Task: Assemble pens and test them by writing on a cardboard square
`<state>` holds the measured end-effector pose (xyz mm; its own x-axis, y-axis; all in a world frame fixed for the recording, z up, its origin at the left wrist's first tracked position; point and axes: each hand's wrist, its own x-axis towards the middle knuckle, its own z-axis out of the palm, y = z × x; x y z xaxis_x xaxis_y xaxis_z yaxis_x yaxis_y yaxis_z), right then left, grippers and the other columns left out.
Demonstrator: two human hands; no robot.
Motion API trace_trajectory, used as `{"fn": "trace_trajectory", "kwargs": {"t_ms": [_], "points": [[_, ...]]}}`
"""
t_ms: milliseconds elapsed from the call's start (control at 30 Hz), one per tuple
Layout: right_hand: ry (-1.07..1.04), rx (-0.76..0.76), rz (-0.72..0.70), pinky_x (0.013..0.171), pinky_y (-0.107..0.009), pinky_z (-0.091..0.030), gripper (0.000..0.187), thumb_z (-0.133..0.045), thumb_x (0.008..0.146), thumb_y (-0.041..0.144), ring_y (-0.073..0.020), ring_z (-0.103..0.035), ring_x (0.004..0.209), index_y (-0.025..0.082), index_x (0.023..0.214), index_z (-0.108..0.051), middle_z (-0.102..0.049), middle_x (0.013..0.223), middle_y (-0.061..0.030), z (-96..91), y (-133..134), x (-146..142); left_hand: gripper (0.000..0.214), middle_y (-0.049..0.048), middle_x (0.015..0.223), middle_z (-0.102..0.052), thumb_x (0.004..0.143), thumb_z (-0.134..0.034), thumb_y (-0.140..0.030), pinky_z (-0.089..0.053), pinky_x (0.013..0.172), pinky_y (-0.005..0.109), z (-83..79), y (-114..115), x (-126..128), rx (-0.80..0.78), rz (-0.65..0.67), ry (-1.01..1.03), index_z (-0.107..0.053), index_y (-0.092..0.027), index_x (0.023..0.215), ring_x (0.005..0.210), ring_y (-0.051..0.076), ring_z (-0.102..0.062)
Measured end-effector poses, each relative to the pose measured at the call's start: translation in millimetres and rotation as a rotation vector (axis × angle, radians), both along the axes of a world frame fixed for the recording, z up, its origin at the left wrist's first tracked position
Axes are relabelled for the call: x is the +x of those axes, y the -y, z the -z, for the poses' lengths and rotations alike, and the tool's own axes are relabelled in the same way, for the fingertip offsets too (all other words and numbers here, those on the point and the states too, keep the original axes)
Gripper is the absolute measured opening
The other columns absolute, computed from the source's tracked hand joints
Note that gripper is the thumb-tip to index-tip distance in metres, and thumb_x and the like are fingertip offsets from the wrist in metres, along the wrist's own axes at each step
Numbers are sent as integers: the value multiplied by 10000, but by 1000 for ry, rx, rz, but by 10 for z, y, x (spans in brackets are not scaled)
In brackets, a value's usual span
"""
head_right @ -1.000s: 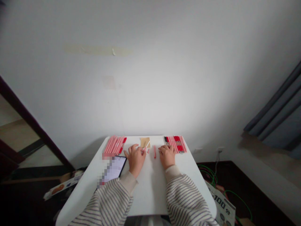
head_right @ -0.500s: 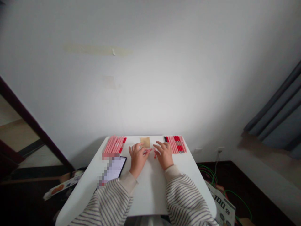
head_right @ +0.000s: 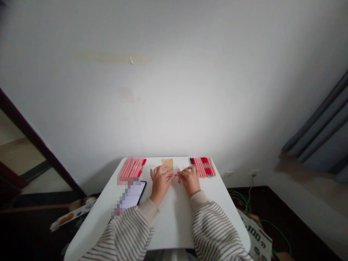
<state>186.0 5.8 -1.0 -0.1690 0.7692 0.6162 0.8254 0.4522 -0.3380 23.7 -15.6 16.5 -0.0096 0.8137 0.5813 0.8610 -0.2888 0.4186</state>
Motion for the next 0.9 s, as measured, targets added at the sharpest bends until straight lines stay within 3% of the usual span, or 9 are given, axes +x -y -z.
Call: {"fn": "trace_trajectory", "kwargs": {"t_ms": [467,900], "points": [[-70,-29,63,879,-363,-278,99,-645,828,264,-218,-470,969,286,845,-740,-712,816,-5,44,-38,35,133,29,1174,-581,807,-594,-382,-173,1093,618,7,-12,-17,-15,-46,17,-702,-314,845,1164,234,-452],[-140,-25,146,867,-383,-254,198,-557,875,310,-230,-465,948,294,814,-744,-712,826,-13,91,-60,88,141,36,1174,-572,818,-578,-382,-194,1075,636,2,-15,-35,-36,-118,36,-700,-318,847,1164,237,-445]]}}
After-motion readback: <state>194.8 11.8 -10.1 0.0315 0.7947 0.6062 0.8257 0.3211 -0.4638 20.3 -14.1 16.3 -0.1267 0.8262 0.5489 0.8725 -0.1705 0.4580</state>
